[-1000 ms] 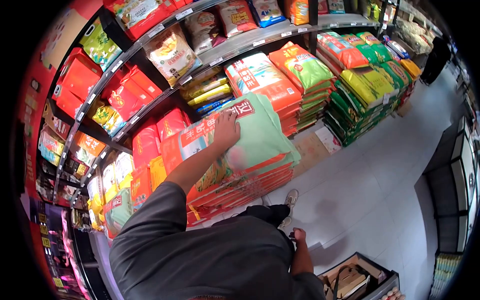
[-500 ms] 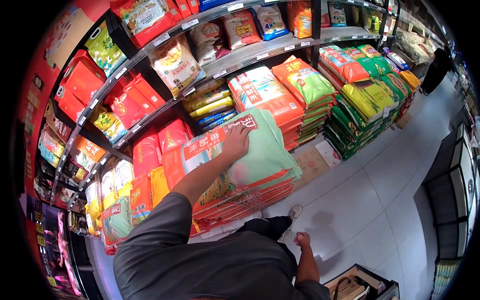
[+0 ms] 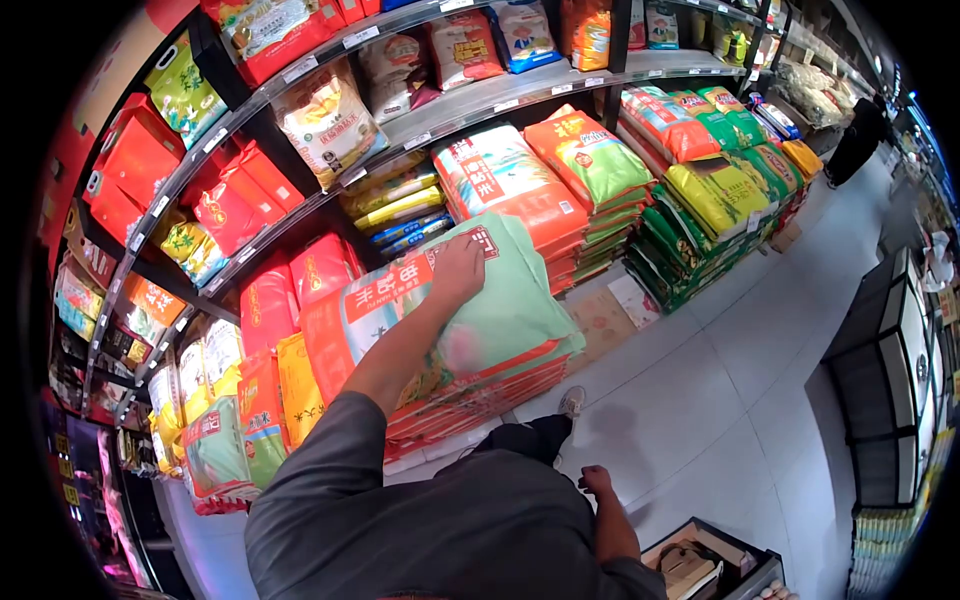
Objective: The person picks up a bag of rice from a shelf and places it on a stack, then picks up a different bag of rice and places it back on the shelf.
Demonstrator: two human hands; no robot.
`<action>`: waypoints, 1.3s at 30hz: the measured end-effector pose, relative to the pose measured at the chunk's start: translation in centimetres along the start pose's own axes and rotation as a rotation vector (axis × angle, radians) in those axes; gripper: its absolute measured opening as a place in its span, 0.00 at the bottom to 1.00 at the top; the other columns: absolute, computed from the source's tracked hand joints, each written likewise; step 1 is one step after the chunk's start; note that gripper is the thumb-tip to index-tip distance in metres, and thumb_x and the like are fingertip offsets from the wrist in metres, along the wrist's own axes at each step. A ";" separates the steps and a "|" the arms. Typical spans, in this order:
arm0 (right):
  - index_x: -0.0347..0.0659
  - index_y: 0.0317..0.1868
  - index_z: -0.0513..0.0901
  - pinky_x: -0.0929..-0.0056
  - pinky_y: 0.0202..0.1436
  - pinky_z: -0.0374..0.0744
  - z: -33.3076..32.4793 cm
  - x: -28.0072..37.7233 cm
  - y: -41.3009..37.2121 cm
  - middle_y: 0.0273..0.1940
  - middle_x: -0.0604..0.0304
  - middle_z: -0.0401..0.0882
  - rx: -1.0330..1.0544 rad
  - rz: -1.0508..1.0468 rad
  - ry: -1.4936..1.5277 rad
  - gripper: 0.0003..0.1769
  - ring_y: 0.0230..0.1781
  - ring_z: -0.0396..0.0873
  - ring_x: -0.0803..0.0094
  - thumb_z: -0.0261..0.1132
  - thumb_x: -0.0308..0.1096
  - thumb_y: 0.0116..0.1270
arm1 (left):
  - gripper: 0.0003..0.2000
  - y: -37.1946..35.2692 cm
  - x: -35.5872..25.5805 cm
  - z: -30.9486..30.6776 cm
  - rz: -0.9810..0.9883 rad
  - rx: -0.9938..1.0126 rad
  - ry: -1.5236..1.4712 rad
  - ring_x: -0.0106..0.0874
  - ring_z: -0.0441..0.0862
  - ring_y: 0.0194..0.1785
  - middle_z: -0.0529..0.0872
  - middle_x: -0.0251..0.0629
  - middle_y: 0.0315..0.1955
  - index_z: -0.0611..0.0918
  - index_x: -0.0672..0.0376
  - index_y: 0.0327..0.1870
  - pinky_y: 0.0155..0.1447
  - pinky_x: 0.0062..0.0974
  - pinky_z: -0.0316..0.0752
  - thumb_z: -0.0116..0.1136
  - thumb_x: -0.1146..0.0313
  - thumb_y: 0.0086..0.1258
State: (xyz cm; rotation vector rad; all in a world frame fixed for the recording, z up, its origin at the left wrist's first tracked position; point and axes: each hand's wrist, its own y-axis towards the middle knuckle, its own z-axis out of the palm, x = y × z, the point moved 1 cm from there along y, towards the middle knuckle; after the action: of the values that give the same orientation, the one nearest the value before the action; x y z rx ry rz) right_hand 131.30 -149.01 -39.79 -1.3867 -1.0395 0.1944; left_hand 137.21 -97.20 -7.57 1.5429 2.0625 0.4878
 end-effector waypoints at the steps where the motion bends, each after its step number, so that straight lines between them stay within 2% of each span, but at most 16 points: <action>1: 0.33 0.48 0.79 0.64 0.28 0.82 -0.8 0.1 0.6 0.33 0.50 0.83 0.007 0.015 -0.017 0.17 0.29 0.84 0.63 0.61 0.35 0.63 | 0.07 0.6 0.0 0.5 0.000 0.010 0.000 0.42 0.74 0.48 0.77 0.44 0.38 0.78 0.62 0.36 0.54 0.41 0.67 0.51 0.70 0.65; 7: 0.34 0.41 0.82 0.65 0.29 0.82 -3.6 3.3 1.8 0.33 0.51 0.84 -0.015 0.058 -0.180 0.15 0.27 0.83 0.64 0.62 0.38 0.61 | 0.06 3.4 1.6 2.0 -0.056 -0.076 -0.030 0.42 0.76 0.44 0.78 0.44 0.36 0.79 0.61 0.35 0.50 0.40 0.71 0.51 0.69 0.65; 9: 0.34 0.37 0.83 0.67 0.30 0.81 -5.0 5.4 1.9 0.32 0.53 0.84 -0.016 -0.116 -0.350 0.15 0.26 0.82 0.67 0.63 0.40 0.59 | 0.07 4.3 3.5 3.5 -0.160 -0.195 -0.082 0.43 0.77 0.43 0.79 0.45 0.36 0.79 0.60 0.36 0.47 0.40 0.72 0.51 0.68 0.66; 12: 0.34 0.36 0.84 0.69 0.31 0.81 -7.3 9.0 2.5 0.33 0.54 0.85 0.029 -0.173 -0.310 0.16 0.25 0.82 0.69 0.63 0.40 0.59 | 0.09 5.6 4.8 4.4 -0.297 -0.224 -0.049 0.44 0.77 0.42 0.80 0.46 0.34 0.80 0.61 0.36 0.48 0.41 0.72 0.48 0.68 0.67; 16: 0.36 0.43 0.80 0.70 0.26 0.79 -11.0 11.6 4.9 0.30 0.55 0.84 -0.042 -0.126 -0.146 0.15 0.25 0.83 0.68 0.61 0.39 0.64 | 0.11 7.2 6.1 5.0 -0.413 -0.233 -0.059 0.45 0.78 0.43 0.81 0.46 0.35 0.80 0.61 0.35 0.49 0.41 0.73 0.46 0.66 0.69; 18: 0.37 0.46 0.78 0.70 0.25 0.79 -13.0 12.6 5.3 0.29 0.55 0.83 -0.044 -0.129 -0.130 0.14 0.26 0.83 0.67 0.60 0.39 0.67 | 0.14 7.3 9.0 6.9 -0.582 -0.057 0.029 0.46 0.78 0.47 0.82 0.47 0.39 0.81 0.62 0.36 0.52 0.40 0.73 0.46 0.62 0.68; 20: 0.34 0.42 0.79 0.71 0.21 0.78 -14.9 13.2 5.6 0.25 0.55 0.82 -0.082 -0.134 -0.074 0.15 0.22 0.82 0.68 0.60 0.38 0.63 | 0.21 8.1 10.4 6.4 -0.884 0.346 -0.039 0.48 0.76 0.57 0.81 0.51 0.50 0.82 0.64 0.45 0.60 0.40 0.71 0.44 0.55 0.69; 22: 0.34 0.42 0.79 0.70 0.22 0.79 -16.4 13.8 5.7 0.25 0.55 0.82 -0.106 -0.128 -0.064 0.15 0.23 0.83 0.68 0.60 0.38 0.63 | 0.28 5.2 20.3 13.2 -0.943 0.698 0.032 0.47 0.70 0.66 0.73 0.56 0.61 0.78 0.66 0.56 0.67 0.38 0.65 0.42 0.49 0.68; 24: 0.34 0.42 0.79 0.70 0.22 0.79 -17.7 13.6 5.6 0.25 0.55 0.82 -0.128 -0.117 -0.056 0.15 0.23 0.83 0.68 0.60 0.38 0.63 | 0.33 6.0 19.3 11.1 -0.998 0.829 -0.031 0.46 0.67 0.68 0.69 0.58 0.64 0.73 0.70 0.61 0.71 0.37 0.60 0.41 0.45 0.69; 26: 0.36 0.46 0.78 0.69 0.25 0.79 -18.6 13.1 6.3 0.30 0.53 0.83 -0.117 -0.061 -0.042 0.15 0.27 0.83 0.65 0.61 0.38 0.65 | 0.36 7.2 16.8 9.5 -0.961 0.848 -0.049 0.47 0.67 0.68 0.69 0.58 0.64 0.72 0.71 0.61 0.71 0.37 0.60 0.40 0.42 0.68; 28: 0.36 0.45 0.79 0.69 0.26 0.79 -19.1 12.5 6.7 0.30 0.54 0.83 -0.143 -0.047 -0.021 0.15 0.26 0.82 0.67 0.61 0.37 0.64 | 0.37 7.6 15.0 8.8 -1.009 0.753 0.027 0.49 0.67 0.68 0.70 0.64 0.61 0.75 0.72 0.58 0.70 0.36 0.59 0.39 0.41 0.67; 30: 0.35 0.43 0.80 0.69 0.26 0.78 -19.0 10.8 8.0 0.29 0.54 0.83 -0.156 -0.031 0.004 0.14 0.26 0.82 0.68 0.62 0.37 0.64 | 0.39 7.6 15.0 8.8 -1.036 0.766 0.027 0.49 0.66 0.68 0.70 0.65 0.61 0.74 0.73 0.59 0.71 0.36 0.58 0.38 0.38 0.66; 32: 0.35 0.39 0.84 0.70 0.28 0.77 -19.2 8.3 11.5 0.26 0.56 0.82 -0.427 -0.326 -0.131 0.12 0.25 0.80 0.70 0.62 0.35 0.62 | 0.41 7.0 16.2 9.7 -1.050 0.738 0.044 0.50 0.66 0.68 0.69 0.66 0.61 0.73 0.74 0.58 0.71 0.36 0.57 0.37 0.37 0.67; 33: 0.35 0.35 0.86 0.70 0.30 0.77 -19.2 8.1 12.7 0.25 0.57 0.82 -0.547 -0.373 -0.104 0.11 0.25 0.80 0.71 0.62 0.34 0.60 | 0.41 7.0 16.0 9.5 -1.033 0.734 0.045 0.51 0.66 0.68 0.69 0.67 0.60 0.73 0.75 0.58 0.72 0.36 0.57 0.36 0.36 0.67; 36: 0.35 0.35 0.86 0.69 0.32 0.77 -19.8 9.2 14.2 0.25 0.56 0.82 -0.633 -0.511 -0.085 0.11 0.25 0.80 0.70 0.61 0.33 0.59 | 0.39 6.9 16.5 10.1 -1.043 0.737 0.042 0.50 0.66 0.68 0.70 0.64 0.60 0.74 0.73 0.58 0.72 0.36 0.57 0.34 0.38 0.69; 39: 0.37 0.35 0.87 0.64 0.39 0.79 -19.6 12.9 12.7 0.29 0.52 0.84 -0.651 -0.494 -0.182 0.11 0.32 0.83 0.62 0.61 0.35 0.59 | 0.40 7.3 15.5 9.3 -1.056 0.764 0.072 0.49 0.66 0.69 0.69 0.63 0.62 0.73 0.72 0.61 0.72 0.36 0.57 0.31 0.37 0.68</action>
State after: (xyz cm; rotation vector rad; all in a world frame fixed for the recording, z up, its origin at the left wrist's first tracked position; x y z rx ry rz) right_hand 157.86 -151.15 -41.39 -1.6438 -1.6553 -0.4270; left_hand 144.98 -80.46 -13.82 0.4939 2.8848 -0.7078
